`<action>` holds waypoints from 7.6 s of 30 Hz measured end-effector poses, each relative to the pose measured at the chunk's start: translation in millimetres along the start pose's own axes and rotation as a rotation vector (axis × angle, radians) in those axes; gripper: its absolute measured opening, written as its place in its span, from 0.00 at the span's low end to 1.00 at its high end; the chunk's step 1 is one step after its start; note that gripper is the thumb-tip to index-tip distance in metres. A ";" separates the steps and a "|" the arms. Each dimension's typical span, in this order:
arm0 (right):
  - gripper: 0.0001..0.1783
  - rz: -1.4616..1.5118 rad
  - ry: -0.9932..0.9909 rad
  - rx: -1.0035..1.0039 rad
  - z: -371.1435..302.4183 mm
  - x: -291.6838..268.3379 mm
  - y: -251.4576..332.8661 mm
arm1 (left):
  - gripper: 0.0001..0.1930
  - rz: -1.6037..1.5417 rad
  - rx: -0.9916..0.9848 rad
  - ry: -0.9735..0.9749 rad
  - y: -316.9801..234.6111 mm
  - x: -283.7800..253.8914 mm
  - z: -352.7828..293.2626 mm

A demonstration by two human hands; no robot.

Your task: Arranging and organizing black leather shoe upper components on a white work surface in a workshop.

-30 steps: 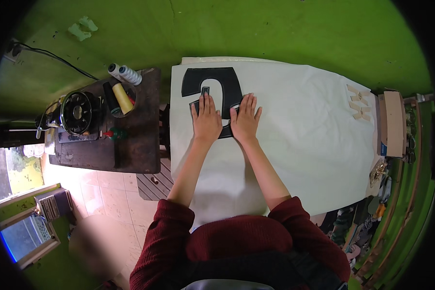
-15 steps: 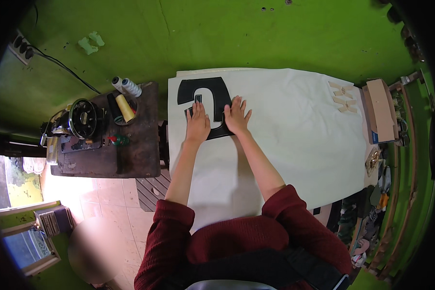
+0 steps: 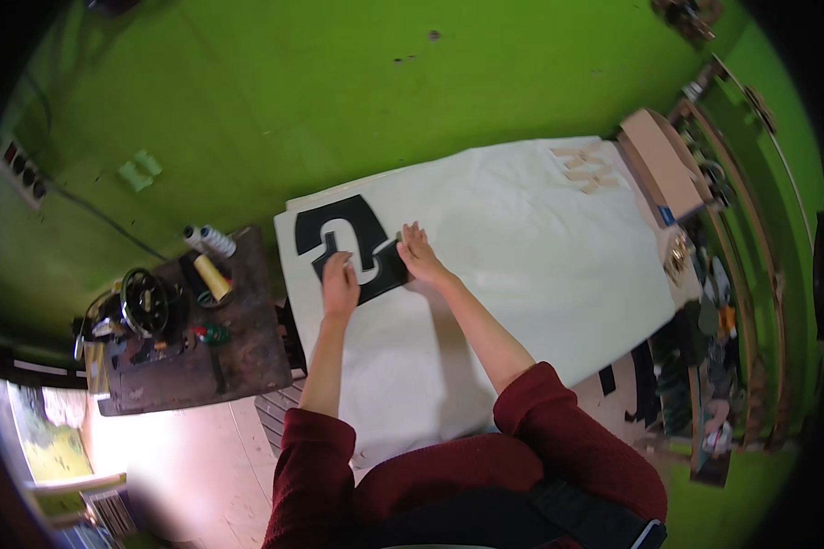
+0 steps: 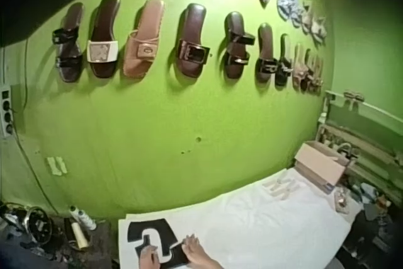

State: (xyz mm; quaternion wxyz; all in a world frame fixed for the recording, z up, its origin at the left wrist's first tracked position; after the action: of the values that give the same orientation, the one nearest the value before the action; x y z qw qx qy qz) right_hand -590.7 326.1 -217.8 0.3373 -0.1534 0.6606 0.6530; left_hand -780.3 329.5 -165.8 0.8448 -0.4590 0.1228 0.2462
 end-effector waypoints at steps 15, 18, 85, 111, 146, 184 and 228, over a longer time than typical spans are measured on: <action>0.24 0.110 -0.112 -0.114 -158.6 -105.6 40.5 | 0.11 -0.393 -0.408 -0.096 4.8 -3.8 13.3; 0.24 0.065 -0.172 -0.101 -180.5 -144.8 18.2 | 0.09 -0.311 -0.282 0.004 -101.9 24.3 -36.7; 0.25 -0.543 0.297 -0.314 142.3 -770.3 -417.3 | 0.27 0.435 0.287 0.394 -680.9 627.7 -140.4; 0.21 0.142 -0.146 -0.446 196.1 -881.5 -363.4 | 0.34 0.193 0.079 0.414 -684.6 623.6 -135.3; 0.16 0.611 -0.197 -0.323 14.3 -759.7 -299.7 | 0.09 -0.589 -0.733 -0.428 -468.9 431.2 -162.7; 0.10 0.936 0.213 0.161 -187.0 -361.5 -152.0 | 0.13 -0.411 -0.821 -0.266 -327.3 103.7 -254.0; 0.16 0.133 -0.324 0.003 125.2 -132.1 -68.4 | 0.16 -0.067 -0.593 0.125 49.7 113.2 77.0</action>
State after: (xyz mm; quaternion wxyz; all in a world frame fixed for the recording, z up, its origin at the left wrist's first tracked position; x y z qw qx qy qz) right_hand -420.2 408.7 -174.4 0.3955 -0.0019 0.6071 0.6892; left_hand -712.0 451.0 -208.1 0.6725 -0.7035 0.0822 0.2147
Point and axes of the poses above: each hand's wrist, its own z-axis towards the middle knuckle, its own x-axis out of the palm, y = z × x, the point moved 10 cm from there along z, towards the middle knuckle, and after that the axes turned 15 degrees about -y, right-handed, at the moved point
